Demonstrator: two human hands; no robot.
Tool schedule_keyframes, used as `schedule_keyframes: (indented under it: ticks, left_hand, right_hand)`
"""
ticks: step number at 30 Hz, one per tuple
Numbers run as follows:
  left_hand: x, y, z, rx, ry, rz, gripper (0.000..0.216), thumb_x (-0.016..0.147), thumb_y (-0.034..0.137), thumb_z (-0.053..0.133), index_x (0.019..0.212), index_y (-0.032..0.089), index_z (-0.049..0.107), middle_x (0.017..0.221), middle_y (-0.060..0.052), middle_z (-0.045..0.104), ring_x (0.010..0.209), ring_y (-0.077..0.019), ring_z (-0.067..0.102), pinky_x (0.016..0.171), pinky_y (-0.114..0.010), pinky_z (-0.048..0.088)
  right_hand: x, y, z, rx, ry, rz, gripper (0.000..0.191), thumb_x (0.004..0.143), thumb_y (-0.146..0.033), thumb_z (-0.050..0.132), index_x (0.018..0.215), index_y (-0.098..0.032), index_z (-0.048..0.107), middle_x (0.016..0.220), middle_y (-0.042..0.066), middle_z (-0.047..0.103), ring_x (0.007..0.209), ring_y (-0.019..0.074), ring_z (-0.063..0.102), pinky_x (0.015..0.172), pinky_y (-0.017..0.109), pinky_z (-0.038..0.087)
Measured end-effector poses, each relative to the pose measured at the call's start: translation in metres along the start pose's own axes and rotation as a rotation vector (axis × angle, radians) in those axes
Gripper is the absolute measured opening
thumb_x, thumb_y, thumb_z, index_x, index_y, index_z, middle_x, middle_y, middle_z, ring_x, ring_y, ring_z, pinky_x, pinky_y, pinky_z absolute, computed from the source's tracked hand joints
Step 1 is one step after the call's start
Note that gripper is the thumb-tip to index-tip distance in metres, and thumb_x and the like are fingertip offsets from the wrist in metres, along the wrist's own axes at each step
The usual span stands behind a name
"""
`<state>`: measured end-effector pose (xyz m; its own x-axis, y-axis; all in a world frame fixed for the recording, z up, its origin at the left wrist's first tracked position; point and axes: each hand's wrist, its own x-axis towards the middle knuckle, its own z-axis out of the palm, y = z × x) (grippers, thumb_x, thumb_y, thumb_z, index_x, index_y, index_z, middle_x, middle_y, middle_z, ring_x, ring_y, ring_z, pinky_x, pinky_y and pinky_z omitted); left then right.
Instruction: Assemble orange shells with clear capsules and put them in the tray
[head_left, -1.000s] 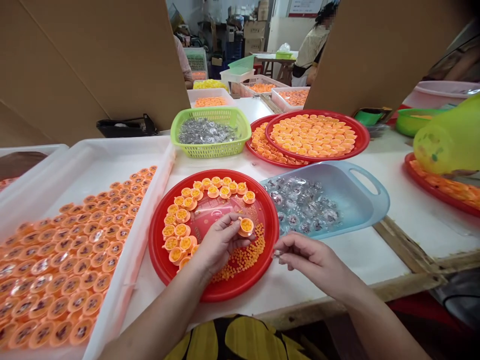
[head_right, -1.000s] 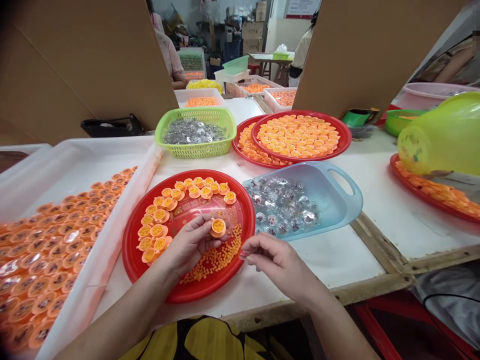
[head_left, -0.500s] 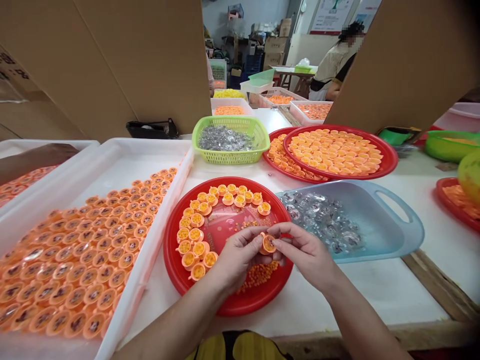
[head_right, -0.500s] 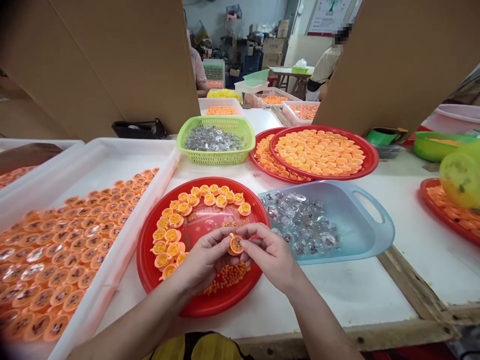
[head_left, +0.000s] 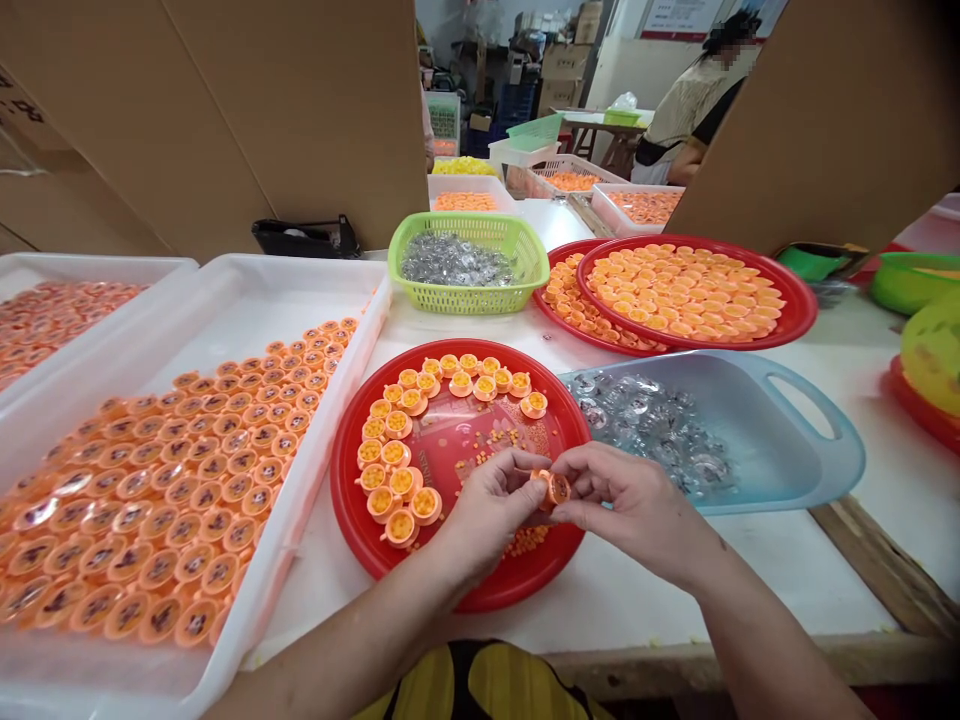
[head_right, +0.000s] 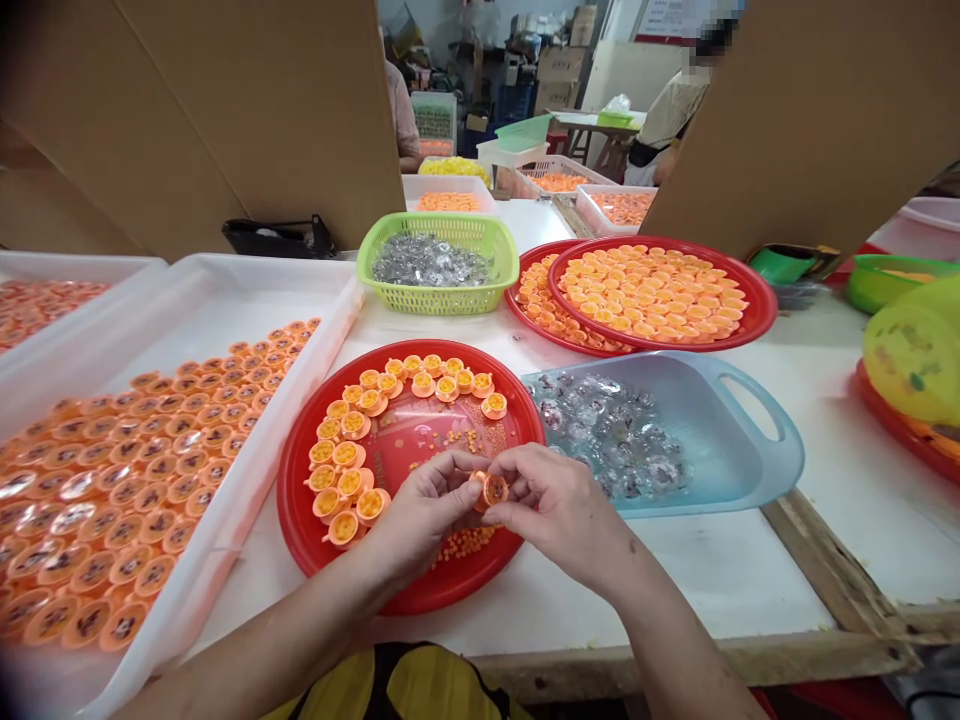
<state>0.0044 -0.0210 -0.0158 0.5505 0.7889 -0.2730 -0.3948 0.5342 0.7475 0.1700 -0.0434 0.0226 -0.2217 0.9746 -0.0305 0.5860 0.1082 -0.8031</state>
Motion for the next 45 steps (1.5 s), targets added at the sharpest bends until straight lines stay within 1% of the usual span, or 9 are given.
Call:
schedule_keyframes:
  ticks: [4,10,19,27,31,36,38,41,45]
  left_hand:
    - [0.000,0.001,-0.002,0.032,-0.005,0.014,0.041,0.067,0.036,0.078,0.092,0.011,0.057,0.084,-0.004,0.062,0.072,-0.0112,0.060,0.069,-0.026,0.051]
    - [0.000,0.002,-0.003,0.038,-0.005,0.034,0.040,0.069,0.036,0.077,0.094,0.011,0.058,0.084,-0.004,0.062,0.074,-0.0118,0.060,0.070,-0.028,0.052]
    - [-0.001,0.004,-0.001,0.090,-0.015,0.086,0.042,0.065,0.035,0.079,0.094,0.011,0.062,0.082,-0.005,0.065,0.076,-0.0130,0.062,0.072,-0.027,0.050]
    - [-0.003,0.005,0.000,0.109,-0.037,0.095,0.038,0.070,0.037,0.075,0.096,0.012,0.063,0.084,-0.006,0.067,0.082,-0.0162,0.063,0.080,-0.032,0.049]
    - [-0.004,0.007,0.001,0.124,-0.053,0.082,0.041,0.072,0.037,0.073,0.102,0.013,0.059,0.086,-0.005,0.065,0.084,-0.0160,0.062,0.082,-0.031,0.047]
    - [-0.003,0.007,0.001,0.103,-0.030,0.088,0.046,0.070,0.033,0.076,0.102,0.015,0.048,0.080,-0.002,0.062,0.077,-0.0132,0.060,0.072,-0.026,0.046]
    - [-0.003,0.008,0.000,0.109,-0.056,0.095,0.042,0.070,0.031,0.075,0.097,0.015,0.048,0.082,-0.003,0.062,0.079,-0.0140,0.060,0.071,-0.026,0.045]
    - [-0.003,0.009,-0.003,0.197,-0.077,0.136,0.031,0.072,0.027,0.073,0.092,0.014,0.054,0.088,-0.005,0.062,0.085,-0.0156,0.060,0.076,-0.027,0.046]
    - [-0.001,0.006,-0.008,0.356,-0.063,0.227,0.026,0.074,0.023,0.070,0.097,0.016,0.062,0.101,-0.007,0.061,0.093,-0.0185,0.059,0.084,-0.031,0.047]
  right_hand:
    - [-0.002,-0.003,0.002,-0.058,0.040,-0.028,0.016,0.076,-0.014,0.067,0.087,-0.023,0.060,0.083,-0.003,0.061,0.070,0.0121,0.059,0.064,0.025,0.050]
    - [-0.009,-0.006,0.005,-0.242,0.193,-0.247,0.021,0.078,-0.007,0.064,0.092,-0.021,0.060,0.087,0.001,0.061,0.076,0.0129,0.061,0.068,0.025,0.053]
    - [-0.011,-0.007,0.008,-0.268,0.265,-0.310,0.018,0.080,-0.011,0.065,0.095,-0.019,0.062,0.088,0.003,0.065,0.076,0.0137,0.064,0.067,0.024,0.055]
    - [-0.011,-0.009,0.013,-0.373,0.330,-0.397,0.018,0.086,-0.011,0.055,0.101,-0.020,0.061,0.090,0.006,0.066,0.082,0.0176,0.064,0.071,0.028,0.055]
    - [-0.010,-0.009,0.021,-0.417,0.333,-0.376,0.022,0.089,-0.010,0.046,0.102,-0.021,0.060,0.092,0.008,0.064,0.086,0.0184,0.063,0.074,0.031,0.055]
    - [-0.010,-0.008,0.027,-0.351,0.342,-0.335,0.024,0.087,-0.010,0.046,0.104,-0.020,0.059,0.094,0.008,0.061,0.084,0.0187,0.061,0.073,0.032,0.054]
    - [-0.011,-0.005,0.024,-0.264,0.329,-0.264,0.021,0.086,-0.016,0.053,0.106,-0.020,0.059,0.097,0.008,0.059,0.083,0.0185,0.060,0.074,0.033,0.053]
    - [-0.013,0.003,0.020,-0.046,0.244,-0.119,0.022,0.086,-0.026,0.058,0.107,-0.022,0.059,0.103,0.007,0.058,0.085,0.0184,0.060,0.075,0.033,0.053]
    - [-0.014,0.013,0.022,0.258,0.199,0.005,0.018,0.086,-0.031,0.059,0.101,-0.021,0.058,0.096,0.004,0.063,0.086,0.0176,0.062,0.076,0.031,0.054]
